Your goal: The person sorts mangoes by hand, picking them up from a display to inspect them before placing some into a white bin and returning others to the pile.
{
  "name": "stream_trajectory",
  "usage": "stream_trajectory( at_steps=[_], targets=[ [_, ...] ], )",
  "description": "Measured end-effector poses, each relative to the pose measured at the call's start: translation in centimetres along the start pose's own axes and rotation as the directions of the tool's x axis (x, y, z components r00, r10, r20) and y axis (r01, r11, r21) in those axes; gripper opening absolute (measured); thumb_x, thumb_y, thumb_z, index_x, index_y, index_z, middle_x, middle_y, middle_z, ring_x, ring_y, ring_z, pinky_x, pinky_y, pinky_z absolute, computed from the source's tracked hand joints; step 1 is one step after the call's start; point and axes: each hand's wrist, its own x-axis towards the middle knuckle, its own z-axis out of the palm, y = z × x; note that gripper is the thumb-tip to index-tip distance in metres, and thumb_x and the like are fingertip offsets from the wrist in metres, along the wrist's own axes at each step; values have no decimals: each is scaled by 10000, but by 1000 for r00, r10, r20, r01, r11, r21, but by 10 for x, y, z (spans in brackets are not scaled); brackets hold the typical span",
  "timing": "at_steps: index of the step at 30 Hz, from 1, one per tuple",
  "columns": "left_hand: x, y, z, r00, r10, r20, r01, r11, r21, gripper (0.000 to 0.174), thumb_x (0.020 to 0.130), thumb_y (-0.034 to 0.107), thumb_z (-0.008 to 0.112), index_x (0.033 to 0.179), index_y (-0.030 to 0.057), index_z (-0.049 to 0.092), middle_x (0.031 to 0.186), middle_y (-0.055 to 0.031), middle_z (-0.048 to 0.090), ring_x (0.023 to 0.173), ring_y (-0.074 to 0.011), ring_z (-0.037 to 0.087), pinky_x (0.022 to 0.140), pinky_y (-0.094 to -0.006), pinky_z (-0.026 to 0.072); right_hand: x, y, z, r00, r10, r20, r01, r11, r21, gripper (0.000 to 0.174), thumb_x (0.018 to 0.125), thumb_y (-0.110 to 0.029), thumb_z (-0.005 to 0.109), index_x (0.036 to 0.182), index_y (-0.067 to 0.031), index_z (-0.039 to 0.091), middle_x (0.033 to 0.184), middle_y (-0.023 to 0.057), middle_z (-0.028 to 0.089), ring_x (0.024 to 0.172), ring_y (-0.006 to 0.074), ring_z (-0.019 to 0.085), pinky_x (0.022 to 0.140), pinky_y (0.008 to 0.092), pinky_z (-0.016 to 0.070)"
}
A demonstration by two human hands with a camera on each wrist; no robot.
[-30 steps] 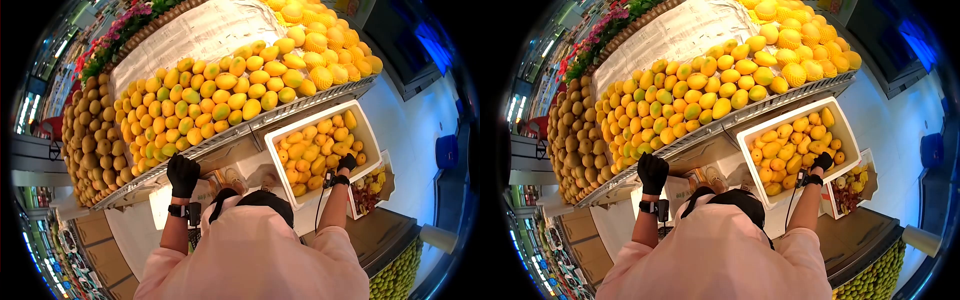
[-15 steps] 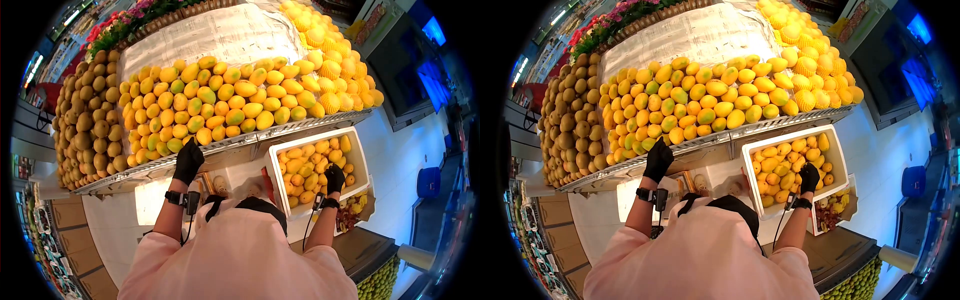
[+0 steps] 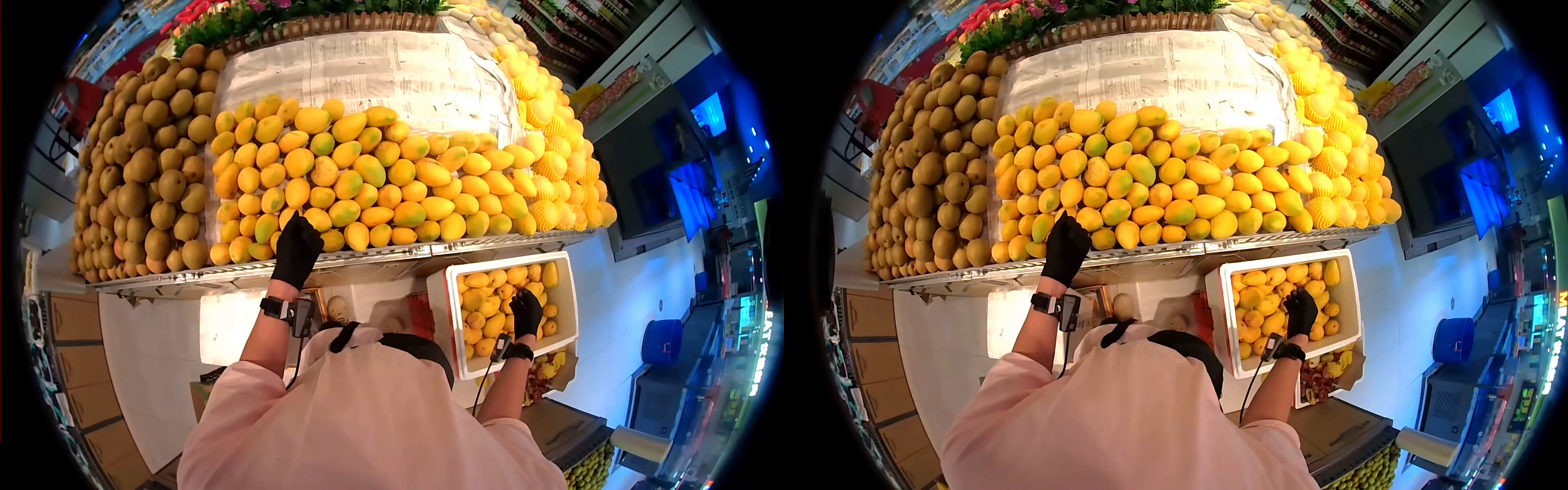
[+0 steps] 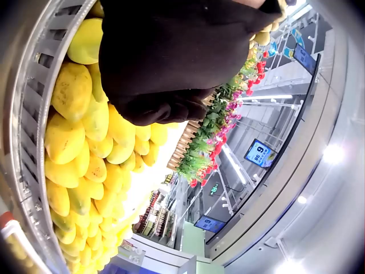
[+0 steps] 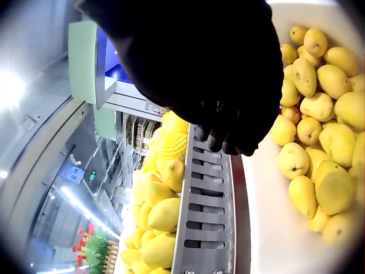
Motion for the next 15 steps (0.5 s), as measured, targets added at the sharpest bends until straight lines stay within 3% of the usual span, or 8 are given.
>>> stream_trajectory(
  at_steps=[2,5,6,11,12,13,15],
  targets=[
    [3,13,-7,998,0,68,8,994,-113,294,990,301,430,739,148,447,581,9,324,558,-150,363,555,-293,331,-5,1,11,999,-36,31,38,998,-51,212,873,-131,615,1029,12,621,876,89,636,765,223,640,648,316,530],
    [0,28,-7,932,149,330,-147,989,-33,324,986,276,400,689,145,394,619,-8,327,621,-168,368,612,-312,329,-6,-1,34,995,-2,98,12,994,-105,242,879,-158,607,1064,-4,627,904,85,648,768,220,641,664,305,524],
    [4,33,-16,928,104,358,-50,986,-156,326,978,252,375,671,142,351,646,-19,318,656,-176,352,643,-327,314,-4,0,39,994,8,109,7,990,-137,254,879,-180,610,1077,-21,628,912,79,653,770,219,639,675,309,520],
    [4,50,-19,942,109,319,-56,983,-173,315,975,242,392,680,145,340,629,-11,293,627,-167,320,625,-320,300,1,8,70,989,-22,148,51,980,-193,283,876,-189,613,1109,-26,624,915,74,656,748,205,625,663,305,507],
    [5,54,-21,946,115,304,-63,982,-176,315,976,242,395,681,145,340,625,-10,287,623,-166,315,623,-320,299,0,11,78,982,-55,183,93,974,-206,282,873,-155,606,1114,-10,621,925,80,655,744,198,627,633,297,508],
    [8,58,-24,944,113,311,-59,982,-177,318,978,245,397,680,148,343,624,-7,295,622,-164,325,626,-319,305,-3,14,89,977,-95,191,156,929,-335,281,853,-106,603,1112,2,624,915,91,657,738,191,628,612,287,513],
    [14,67,-37,941,105,323,-49,983,-176,324,981,251,401,677,154,349,621,0,311,622,-161,344,633,-318,318,-17,19,115,975,-56,216,129,931,-343,286,829,-69,598,1103,6,628,895,97,660,727,186,630,618,276,520]
  ],
)
